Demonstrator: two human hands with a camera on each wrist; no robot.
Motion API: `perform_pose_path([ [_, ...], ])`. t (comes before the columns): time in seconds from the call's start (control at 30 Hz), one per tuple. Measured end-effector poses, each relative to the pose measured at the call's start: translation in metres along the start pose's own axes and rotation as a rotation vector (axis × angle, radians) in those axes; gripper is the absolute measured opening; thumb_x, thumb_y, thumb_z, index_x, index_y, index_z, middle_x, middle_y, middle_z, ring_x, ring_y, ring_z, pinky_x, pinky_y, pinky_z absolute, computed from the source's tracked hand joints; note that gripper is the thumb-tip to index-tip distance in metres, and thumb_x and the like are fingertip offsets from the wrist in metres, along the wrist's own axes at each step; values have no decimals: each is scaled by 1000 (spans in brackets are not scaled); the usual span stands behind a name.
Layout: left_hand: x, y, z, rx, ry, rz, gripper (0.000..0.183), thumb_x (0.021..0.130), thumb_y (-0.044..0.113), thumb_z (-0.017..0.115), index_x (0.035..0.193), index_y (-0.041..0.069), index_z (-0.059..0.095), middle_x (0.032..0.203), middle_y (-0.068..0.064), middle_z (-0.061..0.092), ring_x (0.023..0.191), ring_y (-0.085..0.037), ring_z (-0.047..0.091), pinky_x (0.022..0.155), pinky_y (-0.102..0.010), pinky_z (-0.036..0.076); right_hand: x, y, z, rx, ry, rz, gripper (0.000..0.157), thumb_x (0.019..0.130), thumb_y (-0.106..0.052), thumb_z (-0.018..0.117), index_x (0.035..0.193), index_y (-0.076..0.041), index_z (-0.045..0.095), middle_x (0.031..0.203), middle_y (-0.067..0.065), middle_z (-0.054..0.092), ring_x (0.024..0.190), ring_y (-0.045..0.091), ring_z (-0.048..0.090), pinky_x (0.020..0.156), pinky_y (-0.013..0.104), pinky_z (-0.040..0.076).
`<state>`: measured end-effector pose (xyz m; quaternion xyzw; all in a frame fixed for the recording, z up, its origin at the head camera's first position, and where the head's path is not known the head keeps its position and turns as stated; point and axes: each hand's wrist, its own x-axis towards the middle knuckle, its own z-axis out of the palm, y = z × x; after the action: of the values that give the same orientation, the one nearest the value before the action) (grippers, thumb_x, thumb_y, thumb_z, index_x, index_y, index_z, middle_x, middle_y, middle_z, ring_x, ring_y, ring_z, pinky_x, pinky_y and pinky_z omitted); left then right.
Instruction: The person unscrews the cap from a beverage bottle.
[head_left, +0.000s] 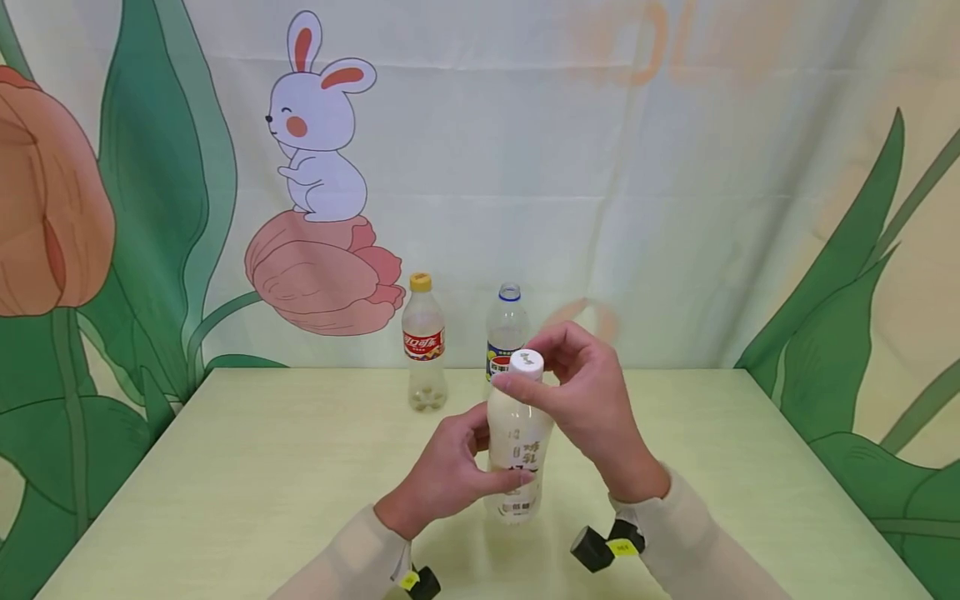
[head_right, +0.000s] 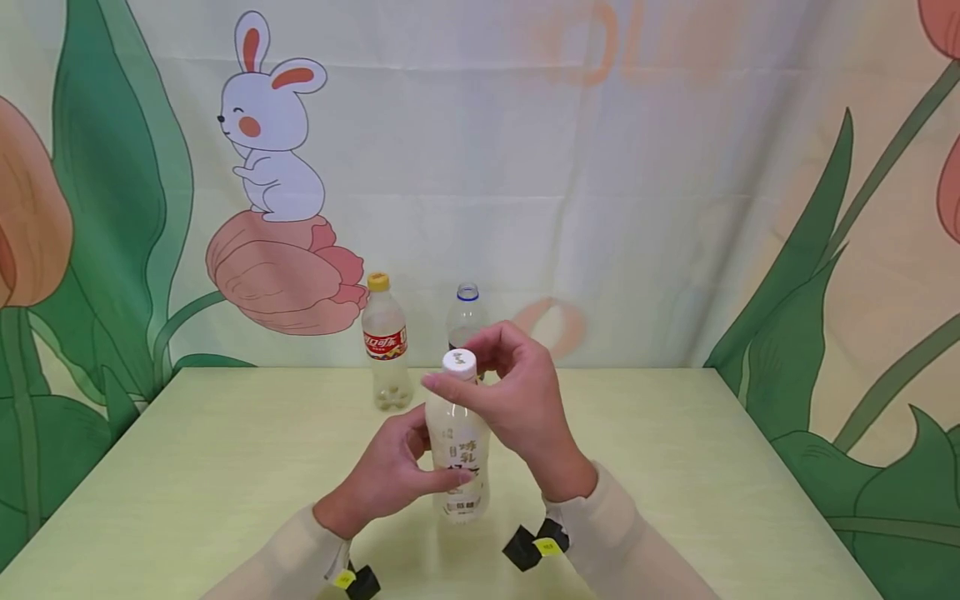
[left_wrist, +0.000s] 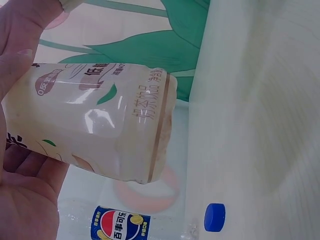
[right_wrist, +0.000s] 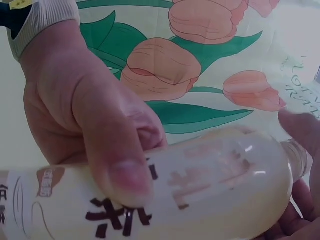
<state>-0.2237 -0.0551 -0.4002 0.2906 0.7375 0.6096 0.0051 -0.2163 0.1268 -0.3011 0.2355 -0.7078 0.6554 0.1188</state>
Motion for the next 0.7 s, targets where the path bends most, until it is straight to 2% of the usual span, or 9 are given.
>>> perform_pose_path([
  [0.1,0,0,0,-7,-1,10,56,80,16,89,130,18,63,122,2,71,106,-16,71,97,-33,59,0,-1,1,-14,26,-8,29,77,-8,89,97,-6,68,90,0,72,83,21,66,78,30,56],
  [0.2,-1,1,0,-13,-3,16,57,80,16,89,130,18,63,122,2,71,106,-17,71,96,-31,59,0,-1,0,-1,13,-4,26,79,-7,87,100,-4,72,89,-1,74,84,20,68,81,31,57],
  [0.37,-1,1,0,-13,-4,4,57,80,16,89,131,19,62,123,3,70,106,-16,71,97,-33,59,0,1,-4,65,-44,2,26,85,-5,82,108,2,73,94,-2,73,89,18,68,89,31,57],
  [0.53,-1,0,0,-8,-4,-4,58,80,16,89,131,18,62,124,3,70,106,-16,71,97,-35,58,0,4,-6,139,-127,30,26,92,-6,73,117,2,72,101,-2,74,93,15,68,84,28,58],
  [0.6,-1,0,0,-5,-3,-5,57,80,16,89,131,18,62,123,3,70,106,-16,71,97,-34,59,1,4,-6,148,-156,34,26,94,-6,70,119,1,71,105,-2,74,95,15,68,83,28,58],
  [0.7,-1,0,0,-6,-2,-4,57,80,16,89,130,18,62,123,3,70,106,-16,71,97,-35,58,1,4,-6,132,-190,27,29,97,-7,63,124,2,68,113,0,74,103,16,67,90,29,56],
])
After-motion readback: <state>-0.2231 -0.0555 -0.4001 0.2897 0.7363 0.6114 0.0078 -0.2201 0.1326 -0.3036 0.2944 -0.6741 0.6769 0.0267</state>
